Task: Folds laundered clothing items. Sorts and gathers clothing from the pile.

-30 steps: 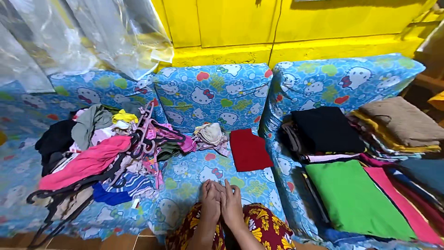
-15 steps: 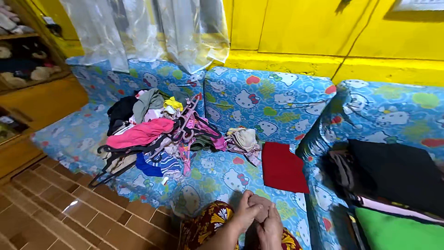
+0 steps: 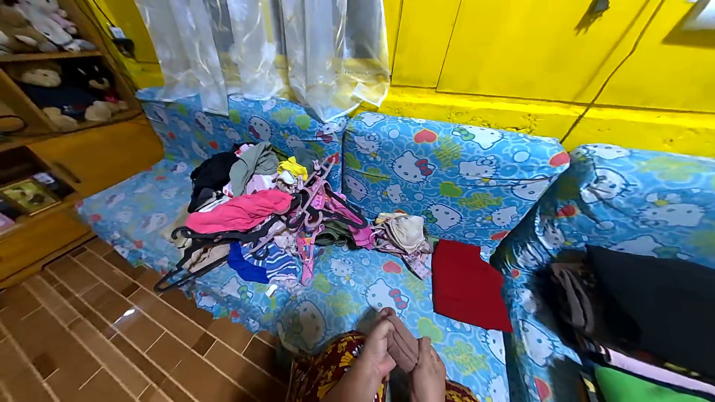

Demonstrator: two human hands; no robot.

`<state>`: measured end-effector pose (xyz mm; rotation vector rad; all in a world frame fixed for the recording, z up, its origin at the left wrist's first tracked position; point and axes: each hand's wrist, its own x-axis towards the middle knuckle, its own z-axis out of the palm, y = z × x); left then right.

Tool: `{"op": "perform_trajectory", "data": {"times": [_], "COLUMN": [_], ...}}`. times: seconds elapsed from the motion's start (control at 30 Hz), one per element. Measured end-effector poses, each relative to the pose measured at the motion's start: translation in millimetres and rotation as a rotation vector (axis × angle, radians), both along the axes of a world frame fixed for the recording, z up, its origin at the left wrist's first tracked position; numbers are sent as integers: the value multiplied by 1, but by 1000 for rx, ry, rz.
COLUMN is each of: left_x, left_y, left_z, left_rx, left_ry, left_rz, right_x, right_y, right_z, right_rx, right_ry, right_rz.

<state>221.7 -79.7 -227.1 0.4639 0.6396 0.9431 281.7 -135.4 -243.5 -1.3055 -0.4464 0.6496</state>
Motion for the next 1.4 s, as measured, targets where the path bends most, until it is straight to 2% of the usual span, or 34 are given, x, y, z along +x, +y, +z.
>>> {"op": "perform_trajectory", "data": {"times": [0.07,0.13,0.23,0.37,0.43,0.5,0.67,0.77,0.9,1.0,1.07,1.13,1.23,1.4], "left_x": [-1,-3,-3,-3,-2,-2,3,9,15,8,1,-1,-1,-5], "left_y": [2,3,7,10,8,6,-2,-6,-16,-13,-9,-7,-4,5], "left_z": [-5,-8,-6,-2,-3,-2,-2,-7,-6,-1,4,7,3,-11], "left_rx": [90,198,340,317,315,344,644,685,270,65,-31,-111,-99,334], "left_ry": [-33,12,227,364,354,374,507,504,320,149,68,40,-23,155], "left_rz": [-24,-68,0,129,121,58,-296,-358,-313,-165,-34,88,167,58], "right_x": [7,13,12,6,5,4,13,21,19,12,3,-2,0,10], "right_y": [4,5,3,-5,-3,1,4,0,-7,-7,-4,-4,-1,-4], "right_z": [-1,-7,-11,-8,-4,-4,-3,6,-1,-14,-15,-14,-13,-4], "right_rx": [-52,-78,-48,61,38,-6,-50,-81,-5,36,52,20,-71,-150], "right_ry": [348,498,465,544,609,573,388,129,-465,-937,-1047,-897,-469,216], "right_rz": [73,135,199,418,383,293,-68,-229,-225,-173,-145,-21,119,151]}}
